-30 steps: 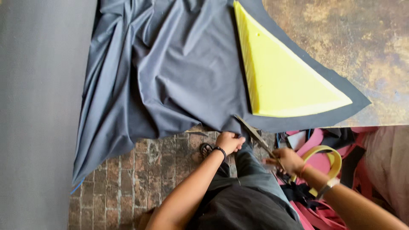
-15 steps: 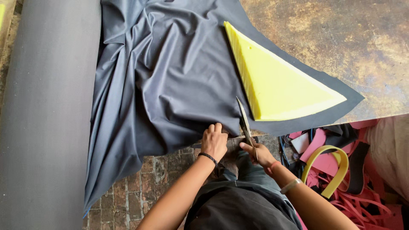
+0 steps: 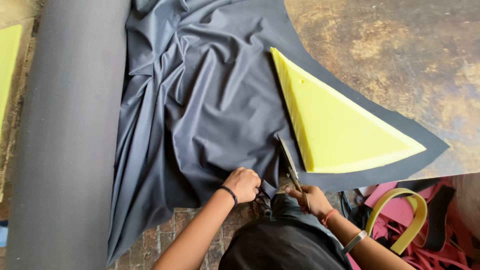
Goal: The person positions a triangular foam piece on dark fabric, then uses shears to trim the fabric around the foam shape. They set the cut fabric piece aside, fold and gather the remaining fabric on the table, and finally cut and handle small fabric scraps with the shears.
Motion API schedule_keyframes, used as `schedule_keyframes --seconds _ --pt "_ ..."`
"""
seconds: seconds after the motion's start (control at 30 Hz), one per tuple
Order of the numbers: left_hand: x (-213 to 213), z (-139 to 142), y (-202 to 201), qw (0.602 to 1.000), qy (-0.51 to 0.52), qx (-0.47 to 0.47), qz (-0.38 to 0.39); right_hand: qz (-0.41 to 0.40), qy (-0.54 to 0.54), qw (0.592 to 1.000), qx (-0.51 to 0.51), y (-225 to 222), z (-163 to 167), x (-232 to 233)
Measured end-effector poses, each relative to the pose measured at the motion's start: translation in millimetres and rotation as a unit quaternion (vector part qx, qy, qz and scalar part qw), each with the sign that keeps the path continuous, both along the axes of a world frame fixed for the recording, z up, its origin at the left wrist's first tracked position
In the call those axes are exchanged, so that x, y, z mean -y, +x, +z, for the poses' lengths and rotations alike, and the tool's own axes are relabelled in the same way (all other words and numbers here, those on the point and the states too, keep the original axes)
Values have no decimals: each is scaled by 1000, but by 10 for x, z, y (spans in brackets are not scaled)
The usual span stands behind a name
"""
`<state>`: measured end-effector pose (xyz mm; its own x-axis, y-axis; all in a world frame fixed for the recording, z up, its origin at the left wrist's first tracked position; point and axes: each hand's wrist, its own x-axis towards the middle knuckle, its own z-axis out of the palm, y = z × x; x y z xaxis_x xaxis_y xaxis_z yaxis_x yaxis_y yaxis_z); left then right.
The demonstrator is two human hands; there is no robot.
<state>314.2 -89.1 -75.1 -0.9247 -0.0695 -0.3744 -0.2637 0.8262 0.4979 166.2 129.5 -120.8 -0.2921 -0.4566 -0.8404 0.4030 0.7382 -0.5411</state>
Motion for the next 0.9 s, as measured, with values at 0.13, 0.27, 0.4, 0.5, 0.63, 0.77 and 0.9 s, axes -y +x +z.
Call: schedule_keyframes --seconds 0.13,0.27,0.4,0.5,0.63,0.77,0.9 --pt "194 -174 -210 993 -19 109 -38 -13 -23 1000 4 -184 -70 274" --pt "313 -219 -263 966 -46 251 -42 9 9 1000 2 -319 -133 450" --pt "477 -238 -354 922 -45 379 -72 -1 -36 999 27 -507 -208 693" --pt "652 -273 -309 890 -46 440 -108 28 -3 1000 -13 -538 -233 858" --pt "1209 -430 -403 845 -56 515 -131 -3 -15 1000 23 -614 -185 1046" --pt "1681 -589 -394 823 -89 541 -145 -18 -23 999 -27 -715 -141 1421" --pt "1957 -689 -195 820 -146 535 -145 -9 23 999 -42 -736 -61 1522"
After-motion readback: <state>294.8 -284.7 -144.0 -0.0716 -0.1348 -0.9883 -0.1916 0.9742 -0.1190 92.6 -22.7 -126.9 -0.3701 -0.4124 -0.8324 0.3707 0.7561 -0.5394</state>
